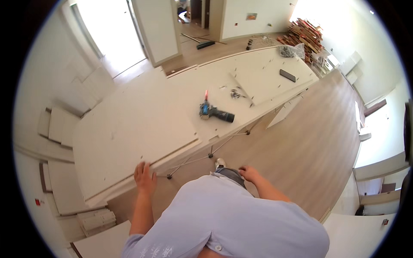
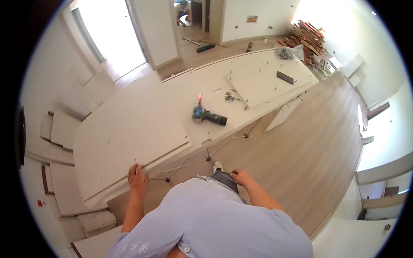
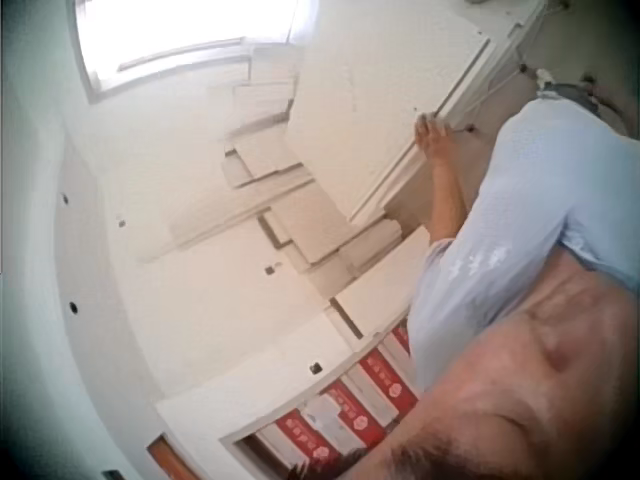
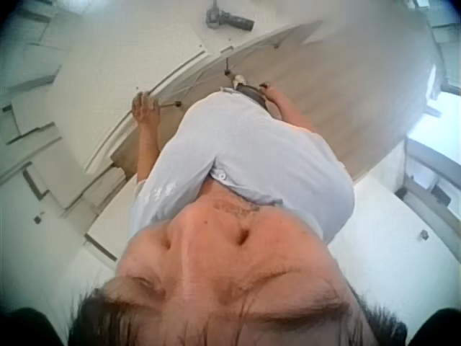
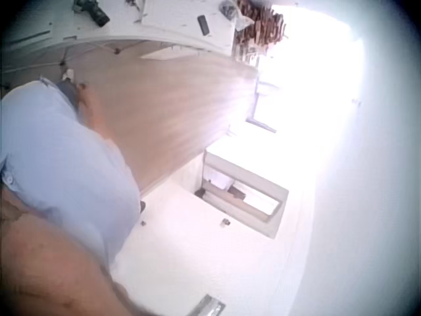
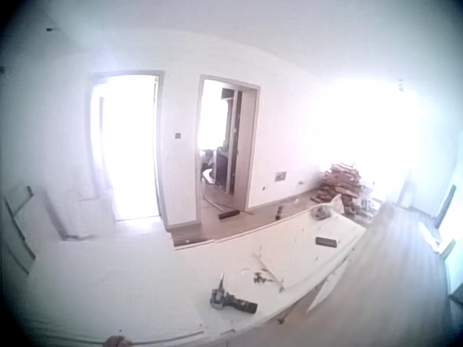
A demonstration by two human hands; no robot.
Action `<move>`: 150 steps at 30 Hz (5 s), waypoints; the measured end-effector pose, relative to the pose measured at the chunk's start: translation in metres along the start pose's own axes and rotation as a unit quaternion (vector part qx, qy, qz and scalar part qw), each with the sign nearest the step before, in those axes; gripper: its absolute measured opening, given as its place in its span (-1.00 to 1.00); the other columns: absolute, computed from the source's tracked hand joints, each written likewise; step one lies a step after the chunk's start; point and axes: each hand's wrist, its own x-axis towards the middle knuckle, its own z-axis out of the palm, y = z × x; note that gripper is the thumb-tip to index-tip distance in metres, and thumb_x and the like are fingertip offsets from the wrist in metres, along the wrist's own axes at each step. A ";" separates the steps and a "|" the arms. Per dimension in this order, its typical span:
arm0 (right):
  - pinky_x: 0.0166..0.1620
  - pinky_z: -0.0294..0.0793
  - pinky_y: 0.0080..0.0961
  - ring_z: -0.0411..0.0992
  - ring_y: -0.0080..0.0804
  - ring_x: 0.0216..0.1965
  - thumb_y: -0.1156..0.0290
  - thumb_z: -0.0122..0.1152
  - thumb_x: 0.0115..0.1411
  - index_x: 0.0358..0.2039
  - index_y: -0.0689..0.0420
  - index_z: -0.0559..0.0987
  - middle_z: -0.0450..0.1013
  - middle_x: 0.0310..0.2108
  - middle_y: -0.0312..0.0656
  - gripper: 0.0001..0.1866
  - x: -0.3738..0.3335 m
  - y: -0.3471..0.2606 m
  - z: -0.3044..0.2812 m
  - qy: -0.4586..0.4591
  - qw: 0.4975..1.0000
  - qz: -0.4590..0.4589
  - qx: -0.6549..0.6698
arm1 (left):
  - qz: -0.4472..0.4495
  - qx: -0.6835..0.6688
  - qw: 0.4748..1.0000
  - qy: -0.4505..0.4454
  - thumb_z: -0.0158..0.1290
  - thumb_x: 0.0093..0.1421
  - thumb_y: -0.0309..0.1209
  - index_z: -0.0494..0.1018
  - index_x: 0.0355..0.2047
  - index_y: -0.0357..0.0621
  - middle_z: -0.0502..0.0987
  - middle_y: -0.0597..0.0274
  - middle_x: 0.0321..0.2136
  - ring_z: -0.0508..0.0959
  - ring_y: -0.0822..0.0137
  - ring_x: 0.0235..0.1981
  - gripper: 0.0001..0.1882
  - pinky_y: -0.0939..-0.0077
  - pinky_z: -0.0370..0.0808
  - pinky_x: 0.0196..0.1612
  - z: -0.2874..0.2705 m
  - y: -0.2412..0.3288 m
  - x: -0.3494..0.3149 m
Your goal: The person assembles cabinet components by drilling screws into white boards and then leans the finished panels against a wall.
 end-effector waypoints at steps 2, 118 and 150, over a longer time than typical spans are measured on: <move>0.09 0.55 -0.18 0.59 0.01 -0.01 0.12 0.16 0.30 0.07 0.13 0.63 0.61 0.00 0.01 -0.55 0.061 -0.012 -0.034 -0.014 1.000 -0.018 -0.005 | -0.044 0.015 0.999 -0.007 0.32 0.04 -0.39 0.39 0.21 -0.03 0.29 -0.01 0.32 0.19 -0.11 0.40 -0.32 -0.10 0.12 0.42 0.019 0.022 0.003; -0.09 0.55 -0.45 0.54 -0.51 -0.24 0.49 0.50 0.05 -0.13 0.17 0.64 0.64 -0.25 -0.25 -0.66 0.021 -0.401 -0.058 -0.156 0.919 -0.308 0.191 | -0.375 -0.860 0.341 -0.061 0.05 0.46 -0.27 0.49 0.03 -0.03 0.58 0.34 -0.32 0.59 0.46 -0.36 -0.78 0.52 0.64 -0.34 0.001 -0.025 0.113; -0.06 0.54 -0.09 0.53 0.16 -0.13 0.37 0.27 0.11 -0.12 0.12 0.60 0.61 -0.22 0.05 -0.70 0.012 -0.618 -0.019 -0.224 0.880 -0.214 -0.360 | -0.388 -0.854 0.346 -0.024 -0.05 0.51 -0.32 0.48 0.01 -0.06 0.58 0.29 -0.19 0.61 0.38 -0.15 -0.80 0.42 0.63 -0.08 -0.040 -0.192 0.077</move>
